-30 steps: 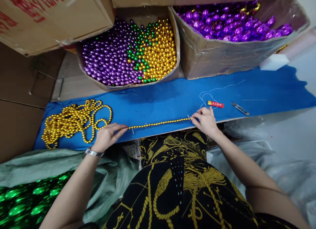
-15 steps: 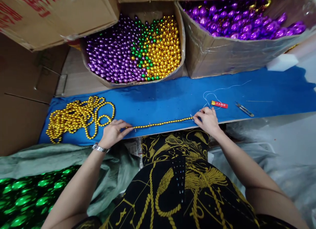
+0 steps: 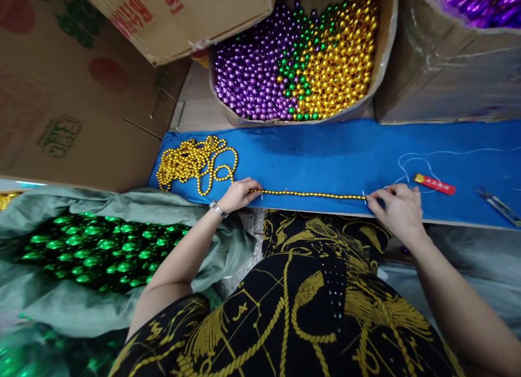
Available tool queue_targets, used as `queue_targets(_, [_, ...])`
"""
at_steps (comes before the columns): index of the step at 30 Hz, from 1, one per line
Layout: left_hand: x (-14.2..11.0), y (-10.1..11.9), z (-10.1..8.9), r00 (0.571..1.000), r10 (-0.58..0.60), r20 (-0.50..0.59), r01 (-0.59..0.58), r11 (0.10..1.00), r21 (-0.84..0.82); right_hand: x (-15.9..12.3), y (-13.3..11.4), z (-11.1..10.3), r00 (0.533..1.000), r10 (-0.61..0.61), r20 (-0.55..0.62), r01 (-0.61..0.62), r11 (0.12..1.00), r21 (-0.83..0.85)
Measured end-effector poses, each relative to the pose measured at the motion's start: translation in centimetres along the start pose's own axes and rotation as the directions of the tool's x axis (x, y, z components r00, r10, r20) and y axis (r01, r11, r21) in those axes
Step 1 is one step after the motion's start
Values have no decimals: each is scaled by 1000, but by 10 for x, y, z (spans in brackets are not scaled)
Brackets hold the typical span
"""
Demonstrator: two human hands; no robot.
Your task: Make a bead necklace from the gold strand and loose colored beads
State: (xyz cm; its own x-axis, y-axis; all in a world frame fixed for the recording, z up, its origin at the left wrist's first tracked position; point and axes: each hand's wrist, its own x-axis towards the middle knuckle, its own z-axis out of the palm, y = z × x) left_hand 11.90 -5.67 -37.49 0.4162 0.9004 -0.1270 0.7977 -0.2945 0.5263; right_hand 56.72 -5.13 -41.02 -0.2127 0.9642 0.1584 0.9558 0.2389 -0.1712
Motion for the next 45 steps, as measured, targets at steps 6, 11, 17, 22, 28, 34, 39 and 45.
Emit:
queue_targets(6, [-1,1,-2,1000,-9,10,9,1000,-20,1,0,1,1000,-3,-6,3,1000,16])
queue_targets(11, [-1,1,-1,1000,-22,15,22,1000,0,1,-1,0,1000,-3,-4,3,1000,13])
queue_targets(17, [0,1,-2,999,-24,23,24,1000,5,2,-1,0,1000,1,-3,-1,1000,19])
queue_targets(22, [-2,1,2,999,-46,8,45,998,51,1,-3,-2,1000,13,21,-13,1000,6])
queue_targets(28, [1,10,1,997,-79,-25,82,975,207,3,-4,-6,1000,-8,9,8,1000,-4])
queue_targets(34, [41,28,-21,976,-152,-159,210,861,463,46,7,-19,991,-65,-113,53,993,-104])
queue_targets(39, [78,28,-15,970,-187,-153,239,840,487,81,16,-19,995,7,-97,-24,984,-177])
queue_targets(45, [92,26,4,968,-209,-137,249,852,461,88,23,-9,995,88,-48,-95,977,-191])
